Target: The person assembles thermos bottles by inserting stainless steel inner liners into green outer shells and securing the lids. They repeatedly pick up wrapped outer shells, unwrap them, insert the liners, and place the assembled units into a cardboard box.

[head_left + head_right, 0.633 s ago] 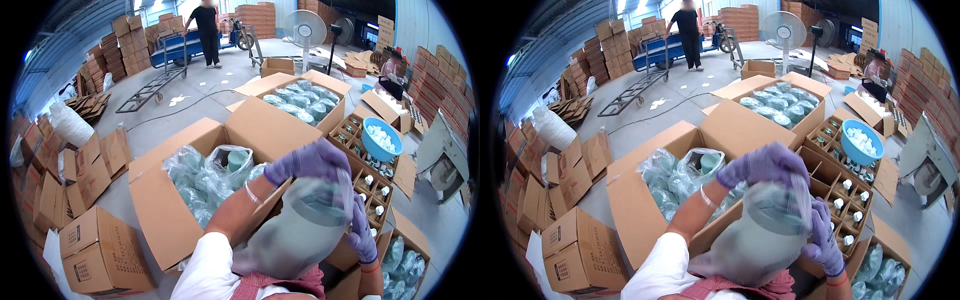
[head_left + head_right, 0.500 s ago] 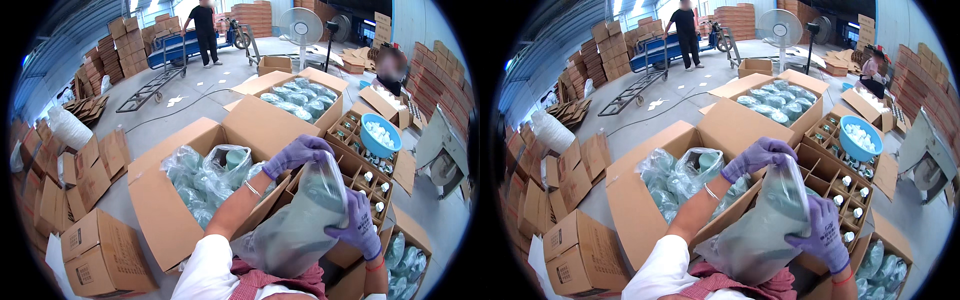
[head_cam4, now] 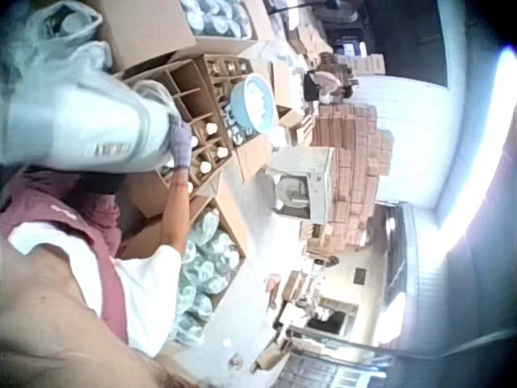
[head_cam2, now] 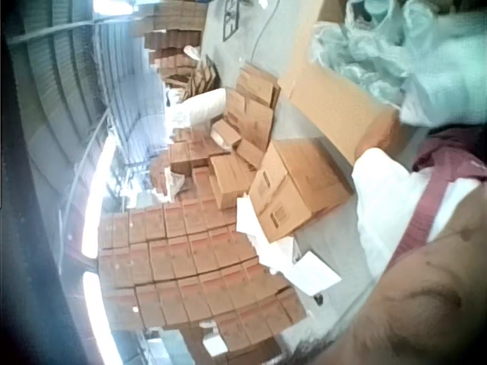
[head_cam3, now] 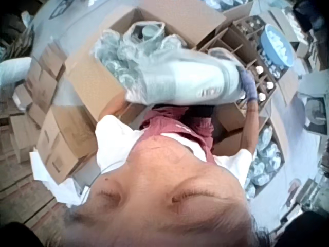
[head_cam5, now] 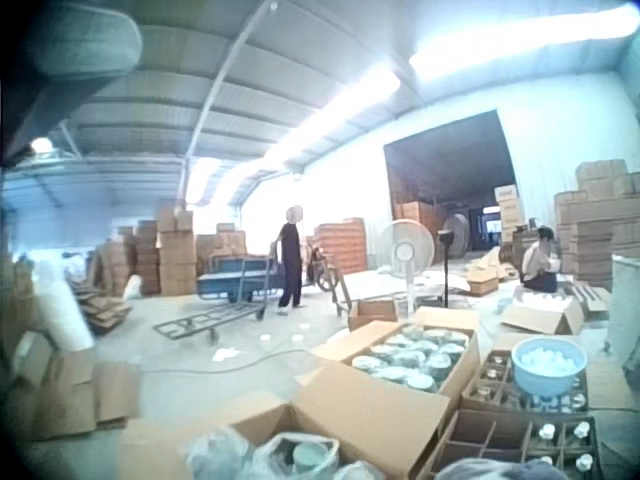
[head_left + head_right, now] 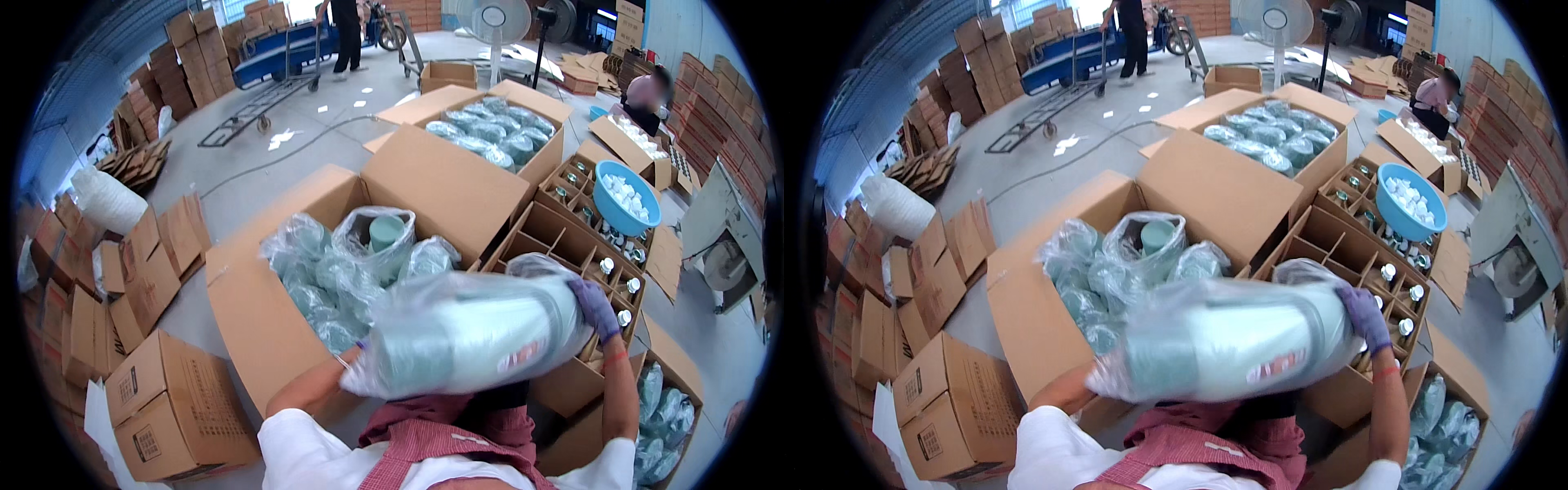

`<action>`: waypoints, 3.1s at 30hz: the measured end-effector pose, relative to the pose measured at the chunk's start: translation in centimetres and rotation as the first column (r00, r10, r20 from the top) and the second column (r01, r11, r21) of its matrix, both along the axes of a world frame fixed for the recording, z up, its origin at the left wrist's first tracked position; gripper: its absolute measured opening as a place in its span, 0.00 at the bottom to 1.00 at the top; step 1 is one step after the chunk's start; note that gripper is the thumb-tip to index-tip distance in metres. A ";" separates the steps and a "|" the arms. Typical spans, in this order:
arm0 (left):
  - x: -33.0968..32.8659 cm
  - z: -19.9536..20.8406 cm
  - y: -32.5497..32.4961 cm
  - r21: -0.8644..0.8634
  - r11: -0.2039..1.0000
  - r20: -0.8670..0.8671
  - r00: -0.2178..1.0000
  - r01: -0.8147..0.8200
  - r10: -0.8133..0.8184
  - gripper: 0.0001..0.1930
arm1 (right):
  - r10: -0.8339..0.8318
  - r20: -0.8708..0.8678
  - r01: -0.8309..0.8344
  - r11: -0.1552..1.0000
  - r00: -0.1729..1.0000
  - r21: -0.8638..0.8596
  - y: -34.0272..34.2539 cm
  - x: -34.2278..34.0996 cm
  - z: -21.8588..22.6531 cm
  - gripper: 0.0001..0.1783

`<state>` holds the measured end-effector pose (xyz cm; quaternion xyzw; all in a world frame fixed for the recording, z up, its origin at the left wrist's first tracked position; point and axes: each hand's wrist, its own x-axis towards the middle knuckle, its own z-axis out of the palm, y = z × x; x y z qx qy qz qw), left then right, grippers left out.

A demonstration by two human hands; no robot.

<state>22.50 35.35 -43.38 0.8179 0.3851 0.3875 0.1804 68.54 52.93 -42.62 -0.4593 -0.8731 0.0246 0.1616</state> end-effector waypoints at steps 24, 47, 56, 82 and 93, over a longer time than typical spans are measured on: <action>-23.9 -14.4 13.0 -0.285 0.610 -0.103 0.656 -0.740 0.748 0.17 | -0.598 -0.744 -0.289 0.686 0.298 -0.668 7.2 -23.0 -9.8 0.33; -14.5 -1.8 13.0 -0.132 0.518 0.560 0.367 -0.845 0.742 0.23 | 0.134 -0.802 -0.504 0.834 0.582 -0.226 5.3 -25.1 -9.4 0.19; -6.2 -9.5 14.0 0.207 0.659 -0.494 0.504 -0.723 0.708 0.31 | 0.288 -0.228 -0.327 0.932 0.930 -0.156 -1.2 -24.0 -7.1 0.23; 25.6 -3.8 6.4 -0.056 0.981 -0.270 0.943 0.186 -0.195 0.21 | -0.734 -0.666 0.892 0.382 0.133 -0.243 -39.4 19.0 -0.8 0.16; 37.5 -4.5 3.5 -0.041 0.863 -0.414 0.778 0.503 -0.473 0.24 | -0.910 -0.295 0.758 0.407 0.291 -0.509 -32.3 34.1 -4.9 0.18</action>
